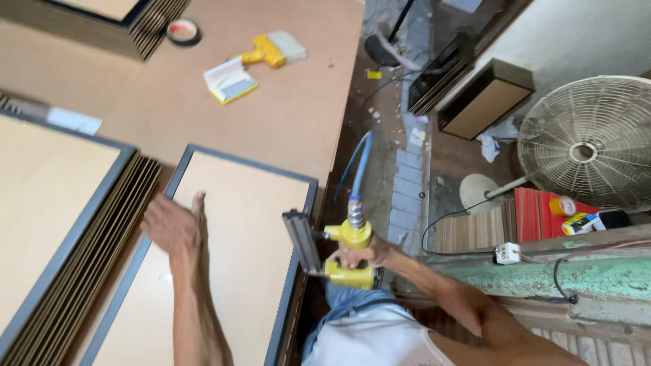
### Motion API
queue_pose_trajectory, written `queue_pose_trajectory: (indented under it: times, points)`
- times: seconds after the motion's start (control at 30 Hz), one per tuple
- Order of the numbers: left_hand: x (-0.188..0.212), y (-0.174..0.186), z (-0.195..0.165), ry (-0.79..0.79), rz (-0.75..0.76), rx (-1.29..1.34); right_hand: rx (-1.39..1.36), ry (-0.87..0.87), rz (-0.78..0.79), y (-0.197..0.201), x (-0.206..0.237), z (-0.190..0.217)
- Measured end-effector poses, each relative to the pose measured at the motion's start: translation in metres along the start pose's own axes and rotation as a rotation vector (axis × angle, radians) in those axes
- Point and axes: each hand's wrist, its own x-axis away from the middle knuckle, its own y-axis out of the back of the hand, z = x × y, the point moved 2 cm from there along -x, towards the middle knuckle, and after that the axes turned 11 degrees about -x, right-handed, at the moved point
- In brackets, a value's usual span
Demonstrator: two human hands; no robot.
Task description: The person uses a pneumatic nail gun to attach dark trim to the edges of rectangular boards. They repeatedly pick up boards, align the trim, and drive nails along the perimeter, stacking completed units on the table.
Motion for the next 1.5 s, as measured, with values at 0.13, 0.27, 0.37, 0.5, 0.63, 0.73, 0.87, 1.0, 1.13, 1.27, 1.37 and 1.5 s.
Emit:
queue_pose_trajectory:
  times: [0.13, 0.27, 0.37, 0.5, 0.63, 0.73, 0.87, 1.0, 1.13, 1.27, 1.37, 1.5]
  points:
    - [-0.001, -0.001, 0.006, 0.004, -0.085, 0.162, -0.092, -0.045, 0.019, 0.010, -0.001, -0.006]
    - [0.025, 0.026, -0.006, -0.245, -0.258, 0.085, -0.106, -0.066, -0.006, 0.008, 0.007, 0.014]
    - [0.062, 0.048, -0.042, -0.451, 0.041, 0.258, -0.188, 0.033, 0.010, 0.006, 0.005, 0.060]
    - [0.091, 0.063, -0.068, -0.468, 0.096, 0.285, -0.416, 0.051, 0.153, 0.005, -0.031, 0.113]
    - [0.089, 0.054, -0.065, -0.439, 0.127, 0.278, -0.488, 0.095, 0.228, 0.002, -0.081, 0.125]
    - [0.087, 0.050, -0.059, -0.416, 0.157, 0.328, -0.471, 0.110, 0.126, -0.006, -0.108, 0.114]
    - [0.089, 0.058, -0.053, -0.394, 0.099, 0.441, -0.363, 0.132, -0.027, -0.029, -0.132, 0.095]
    - [0.099, 0.073, -0.056, -0.340, 0.175, 0.741, -0.306, 0.261, -0.140, -0.066, -0.142, 0.073]
    - [0.121, 0.088, -0.076, -0.247, 0.249, 0.963, -0.302, 0.369, -0.326, -0.103, -0.152, 0.048]
    - [0.132, 0.095, -0.085, -0.082, 0.040, 1.028, -0.171, 0.374, -0.324, -0.128, -0.157, 0.042]
    - [0.125, 0.088, -0.076, 0.022, 0.099, 1.167, 0.130, 0.378, -0.071, -0.139, -0.162, 0.049]
    - [0.107, 0.072, -0.064, 0.056, 0.299, 1.296, 0.224, 0.324, 0.037, -0.136, -0.171, 0.061]
